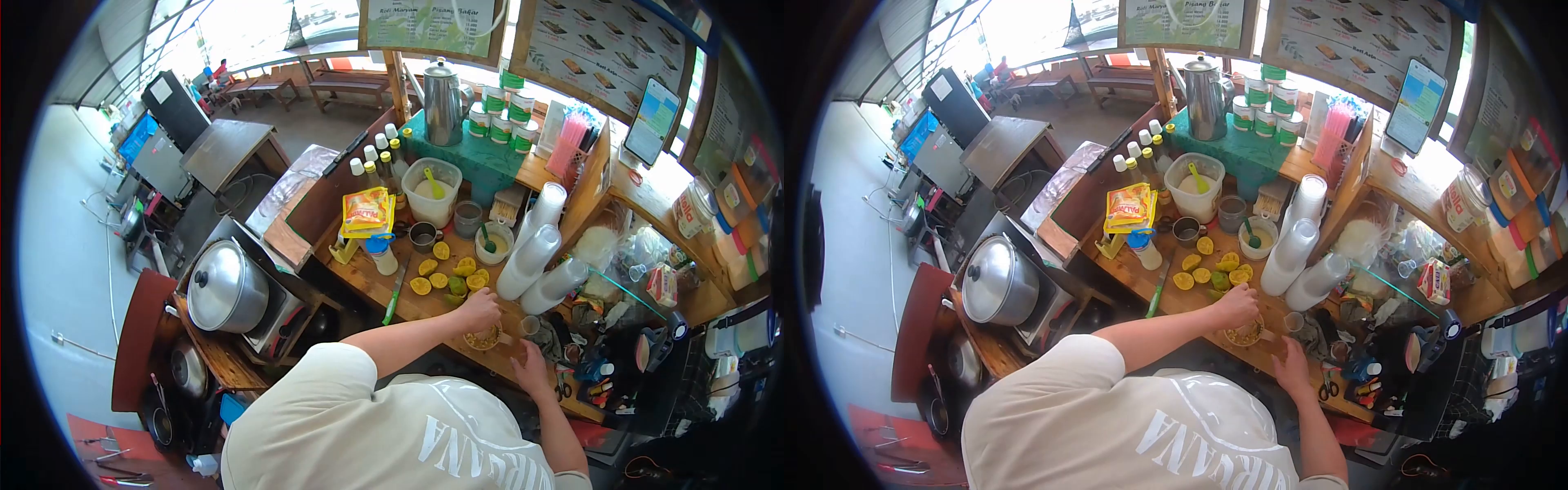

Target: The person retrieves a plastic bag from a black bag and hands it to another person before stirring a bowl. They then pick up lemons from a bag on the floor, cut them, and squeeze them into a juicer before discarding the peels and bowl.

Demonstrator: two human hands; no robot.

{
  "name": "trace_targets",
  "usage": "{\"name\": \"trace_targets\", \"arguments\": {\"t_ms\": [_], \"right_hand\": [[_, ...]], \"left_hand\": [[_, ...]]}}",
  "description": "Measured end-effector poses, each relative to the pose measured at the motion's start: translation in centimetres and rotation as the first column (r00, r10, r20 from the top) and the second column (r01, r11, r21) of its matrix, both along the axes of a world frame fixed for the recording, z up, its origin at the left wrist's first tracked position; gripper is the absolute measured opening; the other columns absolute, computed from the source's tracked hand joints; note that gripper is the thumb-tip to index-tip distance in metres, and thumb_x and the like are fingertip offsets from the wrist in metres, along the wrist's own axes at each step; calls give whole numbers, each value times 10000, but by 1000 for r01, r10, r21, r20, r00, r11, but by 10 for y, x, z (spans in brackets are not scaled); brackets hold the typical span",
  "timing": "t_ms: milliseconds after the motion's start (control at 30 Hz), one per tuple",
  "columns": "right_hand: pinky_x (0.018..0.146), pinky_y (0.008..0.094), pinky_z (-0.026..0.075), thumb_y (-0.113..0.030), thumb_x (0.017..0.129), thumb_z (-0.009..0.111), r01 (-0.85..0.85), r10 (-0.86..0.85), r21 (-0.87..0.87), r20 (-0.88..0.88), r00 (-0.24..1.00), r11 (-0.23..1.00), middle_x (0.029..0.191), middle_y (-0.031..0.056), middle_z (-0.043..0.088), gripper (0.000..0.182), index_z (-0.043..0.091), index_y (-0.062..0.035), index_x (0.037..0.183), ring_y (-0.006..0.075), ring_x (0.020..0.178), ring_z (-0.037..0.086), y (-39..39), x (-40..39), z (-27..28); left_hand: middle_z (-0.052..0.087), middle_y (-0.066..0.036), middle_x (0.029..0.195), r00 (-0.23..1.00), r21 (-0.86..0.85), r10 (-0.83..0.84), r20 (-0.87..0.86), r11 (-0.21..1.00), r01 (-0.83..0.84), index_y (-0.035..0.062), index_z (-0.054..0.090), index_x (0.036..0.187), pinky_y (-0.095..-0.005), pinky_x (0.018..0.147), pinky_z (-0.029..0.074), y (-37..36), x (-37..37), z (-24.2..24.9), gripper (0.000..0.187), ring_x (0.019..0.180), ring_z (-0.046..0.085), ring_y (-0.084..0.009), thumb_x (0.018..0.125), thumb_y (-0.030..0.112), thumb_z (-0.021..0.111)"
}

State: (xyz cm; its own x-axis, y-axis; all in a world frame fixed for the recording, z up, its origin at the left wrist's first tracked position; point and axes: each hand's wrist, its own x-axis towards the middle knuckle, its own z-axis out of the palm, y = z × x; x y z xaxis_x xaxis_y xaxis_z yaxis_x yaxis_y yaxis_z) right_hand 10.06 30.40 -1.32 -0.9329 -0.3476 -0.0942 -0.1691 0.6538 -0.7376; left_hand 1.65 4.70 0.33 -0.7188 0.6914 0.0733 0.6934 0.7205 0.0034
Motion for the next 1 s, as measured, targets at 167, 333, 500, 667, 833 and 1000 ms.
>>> {"name": "trace_targets", "arguments": {"t_ms": [167,333,500,667,833,1000], "right_hand": [[958,400,500,-77,839,715,-25,32,-52,119,992,998,1348,202,523,606,463,-8,1386,317,1059,633,5,0,1],[914,377,528,-46,827,730,-86,86,-93,-4,996,992,1364,205,516,669,445,-40,1432,291,1027,659,11,4,-11],[866,361,552,-39,838,724,64,-52,-155,84,995,986,1370,195,517,674,437,-32,1448,259,996,671,12,-1,-31],[826,353,566,-27,851,709,182,-158,-194,135,978,964,1350,182,533,656,439,-24,1448,244,974,676,1,0,-41],[836,358,565,-19,847,706,106,-99,-107,71,993,989,1335,180,549,659,444,-37,1452,258,950,682,-3,1,-45],[845,361,562,-20,842,708,95,-84,-126,87,993,987,1339,190,564,623,487,-44,1424,253,948,683,-14,-1,-34]], "left_hand": [[692,6,777,997,45,71,-6,996,-70,181,741,703,-367,805,424,-1,9,6,123,902,612,-208,760,244,652],[698,-2,795,992,-9,112,58,994,-112,190,749,736,-380,814,422,-1,11,4,107,908,609,-214,759,234,653],[694,-9,795,988,29,144,63,989,-146,183,746,742,-386,808,417,-4,19,-1,101,916,606,-215,756,221,653],[683,-17,779,981,58,193,30,979,-195,168,739,737,-387,798,412,-5,25,1,92,913,604,-224,751,185,649],[681,-25,776,973,70,217,78,972,-222,158,732,724,-390,786,412,-4,26,7,84,905,602,-229,739,170,650],[685,-29,784,978,52,198,58,978,-201,156,732,707,-390,795,417,-2,26,-1,80,900,603,-226,734,177,659]]}}
